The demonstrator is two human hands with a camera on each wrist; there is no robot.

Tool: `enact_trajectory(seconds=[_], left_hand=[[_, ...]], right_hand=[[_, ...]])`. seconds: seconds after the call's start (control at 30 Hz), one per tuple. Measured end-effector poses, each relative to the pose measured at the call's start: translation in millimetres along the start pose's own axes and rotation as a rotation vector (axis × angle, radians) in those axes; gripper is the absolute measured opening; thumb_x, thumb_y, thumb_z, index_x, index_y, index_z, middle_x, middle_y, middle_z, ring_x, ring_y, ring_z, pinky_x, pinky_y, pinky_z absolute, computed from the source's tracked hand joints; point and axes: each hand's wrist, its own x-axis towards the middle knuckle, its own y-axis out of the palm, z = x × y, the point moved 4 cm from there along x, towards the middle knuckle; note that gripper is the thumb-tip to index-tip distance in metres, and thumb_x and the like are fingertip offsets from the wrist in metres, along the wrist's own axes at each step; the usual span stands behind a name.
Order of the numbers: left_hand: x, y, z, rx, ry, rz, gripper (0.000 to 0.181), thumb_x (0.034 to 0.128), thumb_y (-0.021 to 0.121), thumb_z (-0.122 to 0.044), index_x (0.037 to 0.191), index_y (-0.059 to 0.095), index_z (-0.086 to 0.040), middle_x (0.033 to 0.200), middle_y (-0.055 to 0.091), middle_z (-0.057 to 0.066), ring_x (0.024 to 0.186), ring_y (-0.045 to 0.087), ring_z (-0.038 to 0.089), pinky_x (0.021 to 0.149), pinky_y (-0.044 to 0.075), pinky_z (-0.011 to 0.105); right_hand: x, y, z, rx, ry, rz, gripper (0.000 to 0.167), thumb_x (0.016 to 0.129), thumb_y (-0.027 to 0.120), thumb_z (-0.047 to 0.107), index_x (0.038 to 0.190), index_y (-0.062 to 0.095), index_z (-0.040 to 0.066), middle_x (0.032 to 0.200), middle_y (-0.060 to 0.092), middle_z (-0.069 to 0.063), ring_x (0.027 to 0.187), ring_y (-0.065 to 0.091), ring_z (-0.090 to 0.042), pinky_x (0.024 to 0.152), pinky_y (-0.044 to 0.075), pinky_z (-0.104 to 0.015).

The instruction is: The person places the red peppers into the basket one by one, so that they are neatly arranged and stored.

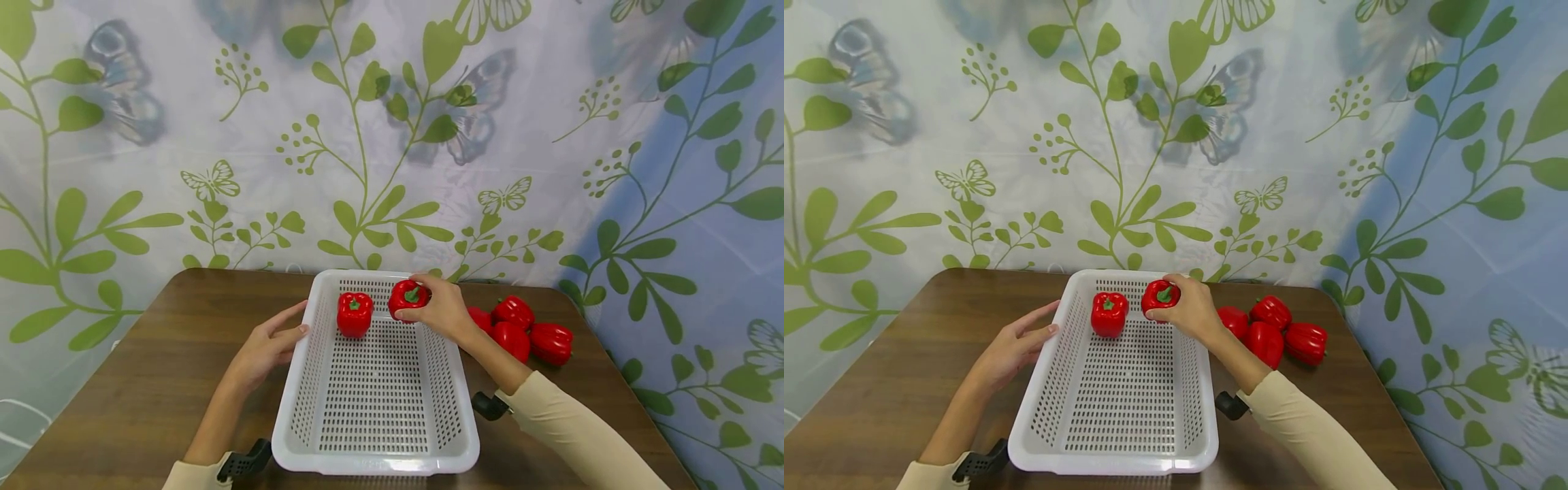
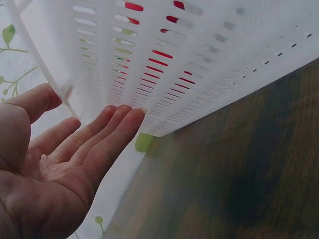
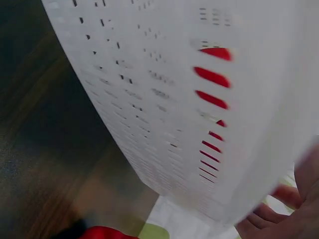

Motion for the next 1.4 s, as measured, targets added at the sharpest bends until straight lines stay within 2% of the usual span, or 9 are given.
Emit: enact_trajectory(seconds=[0.17,0.57,0.87,1.03,1.4], left_hand=[[-2.3,1.4,0.2,0.005,0.007,0.009,0.06,0.1019,0.062,-0.031,0.157,0.039,-0.025,0.139,0.06,0.025,0.11,0.071,0.036,0.089,0.061,0.048],[-6.2,3.7,-0.2,0.005,0.007,0.001,0.061,0.1018,0.062,-0.032,0.157,0.039,-0.023,0.138,0.061,0.025,0.11,0.072,0.035,0.088,0.061,0.045],[-8.1,4.2,-1.2,0.012,0.003,-0.008,0.061,0.1013,0.063,-0.033,0.157,0.039,-0.024,0.139,0.061,0.024,0.112,0.071,0.037,0.089,0.061,0.045],[-8.7,4.1,-1.0,0.015,-0.002,-0.021,0.061,0.101,0.063,-0.033,0.157,0.04,-0.024,0.139,0.06,0.025,0.112,0.071,0.037,0.09,0.061,0.047],[-8.4,7.5,-0.3,0.01,0.008,-0.009,0.061,0.1015,0.063,-0.033,0.157,0.039,-0.025,0.14,0.06,0.024,0.112,0.071,0.036,0.09,0.06,0.047]], right_hand=[[-0.5,10,-4,-0.035,0.003,0.028,0.071,0.076,0.091,0.031,0.137,0.062,0.01,0.125,0.07,-0.008,0.105,0.067,-0.025,0.085,0.062,-0.04],[1.3,28,-13,-0.105,-0.021,0.075,0.073,0.077,0.09,0.034,0.138,0.061,0.008,0.133,0.066,-0.009,0.117,0.063,-0.027,0.093,0.06,-0.042],[1.5,36,-15,-0.173,-0.037,0.104,0.073,0.074,0.092,0.036,0.137,0.062,0.013,0.125,0.071,-0.005,0.107,0.068,-0.023,0.092,0.06,-0.041],[0.2,38,-12,-0.229,-0.035,0.131,0.075,0.074,0.091,0.037,0.138,0.061,0.014,0.126,0.07,-0.004,0.109,0.066,-0.022,0.095,0.058,-0.042],[-4.0,39,-13,-0.334,-0.031,0.147,0.074,0.073,0.091,0.039,0.138,0.062,0.018,0.118,0.072,-0.006,0.099,0.067,-0.022,0.08,0.06,-0.038]])
